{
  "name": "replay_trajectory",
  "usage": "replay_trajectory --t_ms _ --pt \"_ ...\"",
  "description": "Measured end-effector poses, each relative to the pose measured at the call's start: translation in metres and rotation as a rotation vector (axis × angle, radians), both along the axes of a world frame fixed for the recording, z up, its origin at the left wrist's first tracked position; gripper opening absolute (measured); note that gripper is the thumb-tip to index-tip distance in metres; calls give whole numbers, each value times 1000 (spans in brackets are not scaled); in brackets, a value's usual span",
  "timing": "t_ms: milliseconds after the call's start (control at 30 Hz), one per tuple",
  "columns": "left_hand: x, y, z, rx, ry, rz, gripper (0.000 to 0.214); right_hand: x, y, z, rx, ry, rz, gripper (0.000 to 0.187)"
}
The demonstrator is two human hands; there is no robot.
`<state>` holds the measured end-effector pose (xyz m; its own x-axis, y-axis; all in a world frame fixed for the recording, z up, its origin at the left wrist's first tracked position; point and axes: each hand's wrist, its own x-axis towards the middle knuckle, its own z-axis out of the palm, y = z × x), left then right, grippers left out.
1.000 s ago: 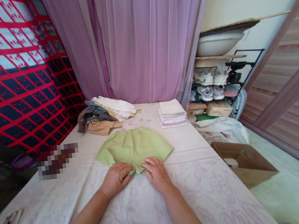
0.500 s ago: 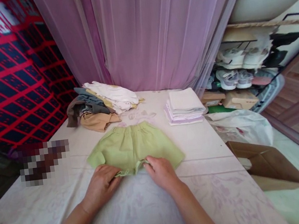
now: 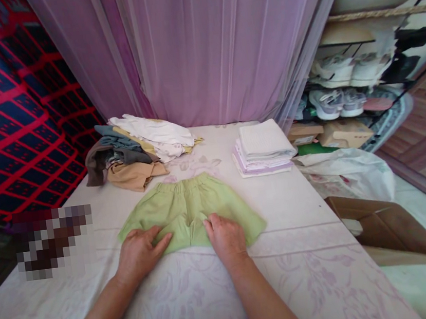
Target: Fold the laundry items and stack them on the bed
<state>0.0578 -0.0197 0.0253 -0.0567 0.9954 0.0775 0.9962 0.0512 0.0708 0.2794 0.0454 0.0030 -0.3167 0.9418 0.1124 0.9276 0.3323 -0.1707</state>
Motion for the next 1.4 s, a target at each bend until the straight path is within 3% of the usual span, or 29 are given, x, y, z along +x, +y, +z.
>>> replay_trajectory --t_ms 233,467,700,833,967,1100,1400 --pt "-24 2 13 -157 -293 -211 42 -1 -1 -2 114 26 6 29" --pt "-31 0 -4 -162 -497 -190 38 5 -9 -8 190 153 58 26" --pt "-27 -9 5 -185 -368 -284 29 6 -20 -12 178 149 85 18" --pt "-20 -14 13 -165 -287 -280 18 7 -24 -7 318 230 137 18" --pt "-16 -15 15 -138 -237 -238 10 2 -35 0 438 315 311 21" --pt "-16 -15 18 -151 -164 -213 21 -9 -45 -3 326 259 437 16" --pt "-43 -20 26 -189 -156 -132 27 -14 -46 -9 224 322 378 12"
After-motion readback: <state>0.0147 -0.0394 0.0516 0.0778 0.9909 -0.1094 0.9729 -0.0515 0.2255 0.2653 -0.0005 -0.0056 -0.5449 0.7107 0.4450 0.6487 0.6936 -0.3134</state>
